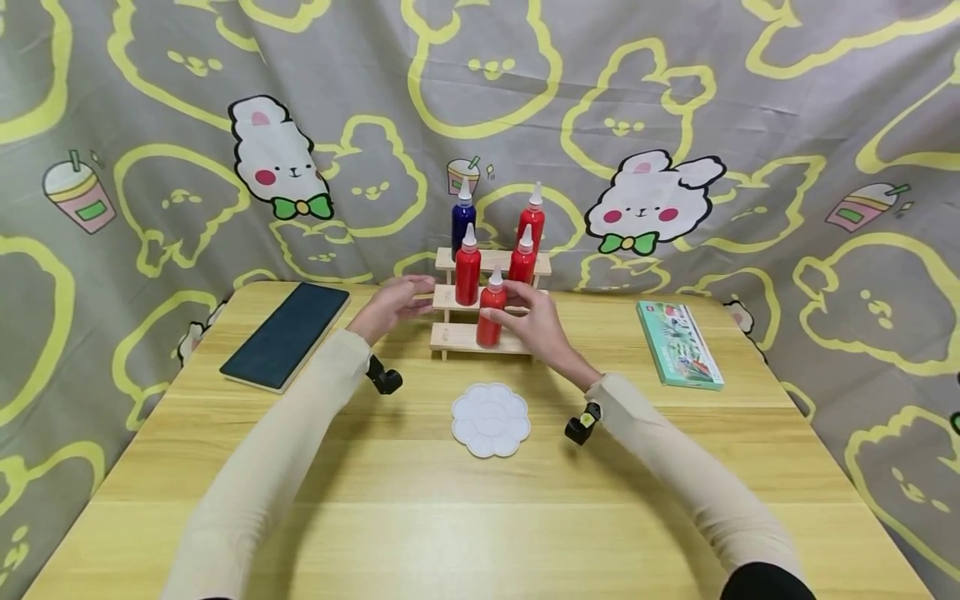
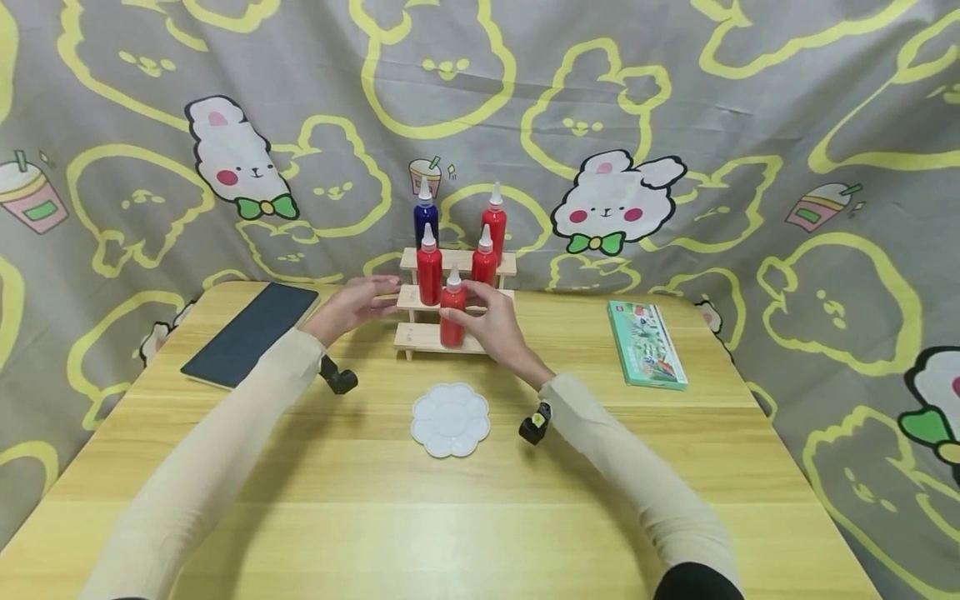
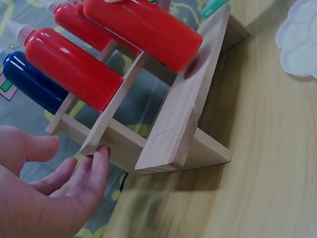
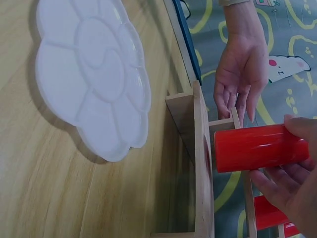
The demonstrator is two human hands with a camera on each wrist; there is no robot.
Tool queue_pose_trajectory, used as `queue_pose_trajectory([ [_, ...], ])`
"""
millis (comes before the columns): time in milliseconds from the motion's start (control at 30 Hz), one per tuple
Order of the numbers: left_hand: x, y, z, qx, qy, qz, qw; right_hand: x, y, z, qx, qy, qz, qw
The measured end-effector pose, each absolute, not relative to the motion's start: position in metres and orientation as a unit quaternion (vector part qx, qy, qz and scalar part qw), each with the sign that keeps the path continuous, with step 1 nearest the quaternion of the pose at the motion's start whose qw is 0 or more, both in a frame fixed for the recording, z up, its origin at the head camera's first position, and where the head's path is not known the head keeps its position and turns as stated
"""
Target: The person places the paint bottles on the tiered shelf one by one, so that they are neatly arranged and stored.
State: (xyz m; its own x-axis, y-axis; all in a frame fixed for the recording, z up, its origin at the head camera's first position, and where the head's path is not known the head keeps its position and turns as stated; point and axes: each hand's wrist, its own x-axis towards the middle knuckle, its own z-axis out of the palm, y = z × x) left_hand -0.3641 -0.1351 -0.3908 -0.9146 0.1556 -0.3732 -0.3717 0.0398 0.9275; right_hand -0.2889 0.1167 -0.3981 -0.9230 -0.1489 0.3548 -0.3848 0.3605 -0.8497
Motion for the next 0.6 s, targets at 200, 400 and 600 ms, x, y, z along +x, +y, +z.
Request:
queue_pose_trajectory([
  [200, -0.365, -0.133, -0.393, -0.063, 0.716, 0.67, 0.188, -0.292, 0.109, -0.399, 0.156, -0.82, 0.537, 0.124],
  [400, -0.365, -0.132, -0.396, -0.049, 0.729, 0.66, 0.175, -0.291, 0.1, -0.401, 0.152, -0.808, 0.558, 0.112],
  [600, -0.366, -0.13, -0.4, -0.033, 0.743, 0.648, 0.167, -0.287, 0.096, -0.41, 0.163, -0.812, 0.545, 0.129],
])
